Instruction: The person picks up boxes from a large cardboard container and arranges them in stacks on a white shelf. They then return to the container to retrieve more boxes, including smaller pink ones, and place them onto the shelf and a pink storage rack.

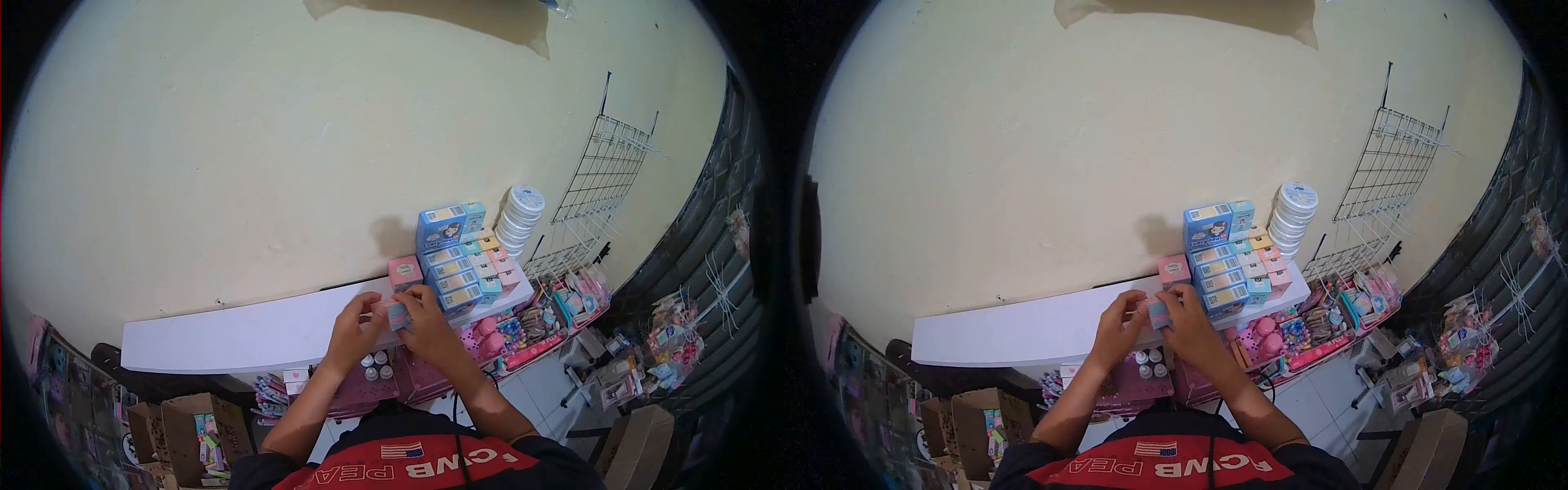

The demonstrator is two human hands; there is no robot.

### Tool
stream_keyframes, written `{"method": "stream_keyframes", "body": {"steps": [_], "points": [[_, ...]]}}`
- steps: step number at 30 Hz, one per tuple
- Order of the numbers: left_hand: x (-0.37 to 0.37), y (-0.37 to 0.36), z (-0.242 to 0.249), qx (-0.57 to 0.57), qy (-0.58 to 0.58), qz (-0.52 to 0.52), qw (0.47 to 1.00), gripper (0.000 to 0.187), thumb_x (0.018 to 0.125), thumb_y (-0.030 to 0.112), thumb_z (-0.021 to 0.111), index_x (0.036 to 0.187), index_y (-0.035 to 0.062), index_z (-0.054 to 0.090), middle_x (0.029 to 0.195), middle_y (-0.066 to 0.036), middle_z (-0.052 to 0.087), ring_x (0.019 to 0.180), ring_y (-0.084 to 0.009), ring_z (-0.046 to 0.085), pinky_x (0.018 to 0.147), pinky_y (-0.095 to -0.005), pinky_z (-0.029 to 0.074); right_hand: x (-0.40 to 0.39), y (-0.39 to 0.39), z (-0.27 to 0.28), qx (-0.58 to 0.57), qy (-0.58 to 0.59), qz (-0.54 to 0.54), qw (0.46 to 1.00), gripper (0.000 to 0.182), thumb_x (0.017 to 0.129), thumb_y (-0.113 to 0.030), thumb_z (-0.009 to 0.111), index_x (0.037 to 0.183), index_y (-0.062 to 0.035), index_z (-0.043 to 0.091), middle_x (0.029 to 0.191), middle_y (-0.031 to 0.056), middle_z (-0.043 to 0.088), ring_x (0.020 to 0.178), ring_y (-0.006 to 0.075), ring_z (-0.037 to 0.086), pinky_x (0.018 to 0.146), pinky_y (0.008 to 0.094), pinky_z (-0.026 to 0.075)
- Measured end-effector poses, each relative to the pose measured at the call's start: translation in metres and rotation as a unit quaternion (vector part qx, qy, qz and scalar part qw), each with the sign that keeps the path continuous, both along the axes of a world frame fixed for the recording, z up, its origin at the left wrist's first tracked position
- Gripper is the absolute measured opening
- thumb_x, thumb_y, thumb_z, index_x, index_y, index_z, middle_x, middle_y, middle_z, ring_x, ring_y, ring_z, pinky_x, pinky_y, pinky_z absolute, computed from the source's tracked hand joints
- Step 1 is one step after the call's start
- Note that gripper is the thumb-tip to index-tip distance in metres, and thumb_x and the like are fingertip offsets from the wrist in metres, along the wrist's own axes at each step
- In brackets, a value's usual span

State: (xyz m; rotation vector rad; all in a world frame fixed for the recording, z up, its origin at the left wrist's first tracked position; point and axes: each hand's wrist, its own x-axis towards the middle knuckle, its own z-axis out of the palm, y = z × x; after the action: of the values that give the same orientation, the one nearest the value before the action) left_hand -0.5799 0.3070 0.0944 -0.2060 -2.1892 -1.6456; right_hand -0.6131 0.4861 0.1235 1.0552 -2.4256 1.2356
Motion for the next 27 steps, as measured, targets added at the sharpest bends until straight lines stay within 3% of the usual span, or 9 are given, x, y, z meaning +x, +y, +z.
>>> {"method": "stream_keyframes", "body": {"steps": [3, 10, 13, 16, 18, 19, 21, 25, 27], "points": [[0.001, 0.001, 0.005, -0.088, 0.026, -0.05, 0.995, 0.042, 0.09, 0.015, 0.072, 0.127, 0.0037, 0.056, 0.117, -0.012, 0.063, 0.104, -0.0198, 0.065, 0.089, -0.0328, 0.053, 0.0, 0.001, -0.004, 0.006, 0.028, -0.022, 0.999, 0.058, 0.073, 0.005, 0.069, 0.128, -0.0004, 0.053, 0.125, 0.022, 0.045, 0.12, 0.0415, 0.05, 0.1, 0.0427, 0.046], [0.004, -0.004, 0.017, -0.058, -0.051, -0.097, 0.992, 0.066, 0.081, 0.021, 0.082, 0.137, 0.0069, 0.05, 0.126, -0.012, 0.055, 0.111, -0.0219, 0.058, 0.093, -0.0349, 0.05, 0.001, 0.01, 0.003, 0.062, 0.102, 0.022, 0.993, 0.066, 0.074, 0.007, 0.066, 0.137, -0.0071, 0.052, 0.133, 0.0237, 0.043, 0.124, 0.0417, 0.05, 0.101, 0.0442, 0.047], [0.004, -0.01, 0.026, -0.13, -0.058, -0.095, 0.985, 0.077, 0.077, 0.021, 0.083, 0.143, 0.0092, 0.045, 0.125, -0.013, 0.053, 0.111, -0.0236, 0.056, 0.093, -0.0349, 0.049, 0.006, 0.005, 0.007, 0.029, 0.099, 0.036, 0.994, 0.066, 0.076, 0.006, 0.066, 0.139, -0.0084, 0.052, 0.134, 0.0236, 0.043, 0.122, 0.0408, 0.051, 0.098, 0.0435, 0.05], [0.002, -0.014, 0.03, -0.166, -0.112, -0.107, 0.974, 0.071, 0.074, 0.017, 0.082, 0.136, 0.0074, 0.048, 0.123, -0.014, 0.052, 0.107, -0.0245, 0.056, 0.093, -0.035, 0.049, 0.013, 0.002, 0.012, -0.017, 0.049, -0.023, 0.998, 0.06, 0.079, 0.004, 0.066, 0.137, -0.0062, 0.054, 0.131, 0.0222, 0.045, 0.115, 0.0361, 0.056, 0.092, 0.0397, 0.053], [-0.001, -0.013, 0.019, -0.006, -0.098, -0.101, 0.99, 0.06, 0.068, 0.017, 0.085, 0.117, 0.006, 0.053, 0.105, -0.011, 0.055, 0.096, -0.024, 0.058, 0.084, -0.0325, 0.05, 0.014, 0.0, 0.014, -0.072, -0.004, -0.032, 0.997, 0.057, 0.081, 0.003, 0.065, 0.136, -0.0044, 0.054, 0.128, 0.0208, 0.047, 0.109, 0.0332, 0.058, 0.089, 0.0379, 0.054], [-0.001, -0.011, 0.019, -0.007, -0.098, -0.102, 0.99, 0.06, 0.068, 0.017, 0.085, 0.117, 0.006, 0.053, 0.105, -0.011, 0.055, 0.096, -0.024, 0.058, 0.084, -0.0325, 0.05, 0.014, 0.0, 0.015, -0.127, -0.058, -0.042, 0.989, 0.053, 0.083, 0.002, 0.065, 0.135, -0.0026, 0.055, 0.125, 0.0194, 0.049, 0.103, 0.0303, 0.061, 0.086, 0.036, 0.055], [0.001, -0.004, 0.022, -0.046, -0.051, -0.016, 0.997, 0.049, 0.068, 0.015, 0.085, 0.101, 0.0072, 0.05, 0.099, -0.008, 0.055, 0.091, -0.0217, 0.058, 0.083, -0.0318, 0.05, 0.014, 0.004, 0.018, -0.13, -0.029, -0.041, 0.99, 0.049, 0.084, 0.0, 0.064, 0.133, -0.0011, 0.055, 0.121, 0.0179, 0.051, 0.098, 0.0277, 0.061, 0.084, 0.0347, 0.055], [-0.008, 0.003, 0.002, -0.036, -0.022, -0.031, 0.999, 0.045, 0.071, 0.016, 0.085, 0.095, 0.0065, 0.048, 0.101, -0.012, 0.06, 0.093, -0.0252, 0.061, 0.082, -0.0361, 0.05, 0.01, 0.01, 0.025, -0.143, 0.005, -0.039, 0.989, 0.039, 0.085, -0.001, 0.065, 0.124, 0.0011, 0.059, 0.114, 0.0155, 0.055, 0.089, 0.0241, 0.062, 0.077, 0.0328, 0.054], [-0.008, 0.007, 0.008, -0.171, 0.062, 0.03, 0.983, 0.044, 0.071, 0.018, 0.085, 0.094, 0.0051, 0.049, 0.104, -0.018, 0.063, 0.095, -0.0325, 0.063, 0.083, -0.0412, 0.05, 0.009, 0.013, 0.028, -0.137, 0.01, -0.029, 0.99, 0.037, 0.085, -0.001, 0.065, 0.122, 0.0013, 0.06, 0.113, 0.0152, 0.056, 0.087, 0.0235, 0.062, 0.076, 0.0327, 0.054]]}}
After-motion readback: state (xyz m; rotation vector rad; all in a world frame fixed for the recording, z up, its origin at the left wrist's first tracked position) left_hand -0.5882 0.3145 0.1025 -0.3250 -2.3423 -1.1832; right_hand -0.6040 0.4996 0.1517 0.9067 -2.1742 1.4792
